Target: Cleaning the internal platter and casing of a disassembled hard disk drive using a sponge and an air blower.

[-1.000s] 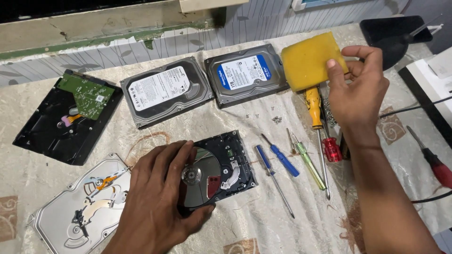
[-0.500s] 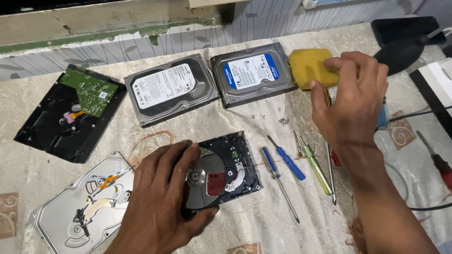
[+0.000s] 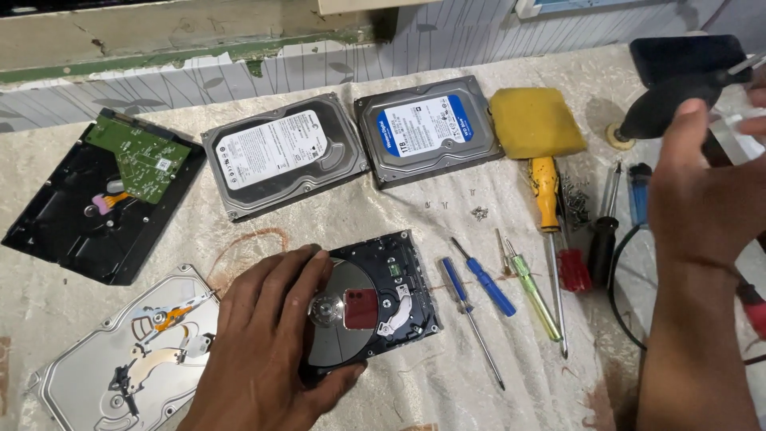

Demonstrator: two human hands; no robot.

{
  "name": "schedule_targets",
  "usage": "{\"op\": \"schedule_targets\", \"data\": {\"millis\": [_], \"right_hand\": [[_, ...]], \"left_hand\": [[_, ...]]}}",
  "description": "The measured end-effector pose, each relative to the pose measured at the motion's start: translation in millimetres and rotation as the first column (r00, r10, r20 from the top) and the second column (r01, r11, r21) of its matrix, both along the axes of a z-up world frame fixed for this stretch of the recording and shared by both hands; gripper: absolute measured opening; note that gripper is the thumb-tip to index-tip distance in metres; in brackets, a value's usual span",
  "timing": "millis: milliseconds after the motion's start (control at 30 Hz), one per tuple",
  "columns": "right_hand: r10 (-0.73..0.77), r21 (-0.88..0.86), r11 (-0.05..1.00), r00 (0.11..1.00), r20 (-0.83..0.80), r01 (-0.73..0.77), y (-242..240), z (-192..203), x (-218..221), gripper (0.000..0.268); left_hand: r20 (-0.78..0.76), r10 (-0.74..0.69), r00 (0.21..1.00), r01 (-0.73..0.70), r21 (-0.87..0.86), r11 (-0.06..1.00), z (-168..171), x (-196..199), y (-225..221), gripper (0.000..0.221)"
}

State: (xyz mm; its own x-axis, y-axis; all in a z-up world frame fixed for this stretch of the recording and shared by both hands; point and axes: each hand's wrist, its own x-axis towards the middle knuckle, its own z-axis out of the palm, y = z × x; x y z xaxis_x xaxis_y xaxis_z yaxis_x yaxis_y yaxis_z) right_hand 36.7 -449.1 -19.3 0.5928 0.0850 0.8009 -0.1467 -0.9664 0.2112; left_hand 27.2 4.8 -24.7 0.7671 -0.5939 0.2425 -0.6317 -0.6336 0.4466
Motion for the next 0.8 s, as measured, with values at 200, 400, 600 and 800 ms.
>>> {"op": "schedule_targets", "data": {"millis": [200, 400, 600, 800], "right_hand": [[0.524, 0.361, 0.842, 0.768, -0.368, -0.401, 123.4, 18.7, 12.7, 0.011], [0.634, 0.421, 0.77, 0.651, -0.417, -0.48, 139.1, -1.4, 20.2, 0.023], [0.564, 0.369, 0.823, 0.69, -0.453, -0.431, 143.0, -6.6, 21.8, 0.016], [0.532, 0.307, 0.846, 0.73, -0.43, -0.436, 137.6, -12.5, 27.8, 0.01]], "left_hand": [[-0.007, -0.008, 1.0, 0.008, 0.001, 1.0, -0.4, -0.1, 0.2, 0.098], [0.014, -0.021, 1.0, 0.021, 0.008, 1.0, -0.5, 0.3, 1.9, 0.097], [0.029, -0.041, 0.999, 0.042, -0.023, 0.999, 0.5, 0.6, 2.2, 0.096], [0.017, -0.046, 0.999, 0.047, -0.014, 0.999, 3.8, 0.3, 1.9, 0.096]]}}
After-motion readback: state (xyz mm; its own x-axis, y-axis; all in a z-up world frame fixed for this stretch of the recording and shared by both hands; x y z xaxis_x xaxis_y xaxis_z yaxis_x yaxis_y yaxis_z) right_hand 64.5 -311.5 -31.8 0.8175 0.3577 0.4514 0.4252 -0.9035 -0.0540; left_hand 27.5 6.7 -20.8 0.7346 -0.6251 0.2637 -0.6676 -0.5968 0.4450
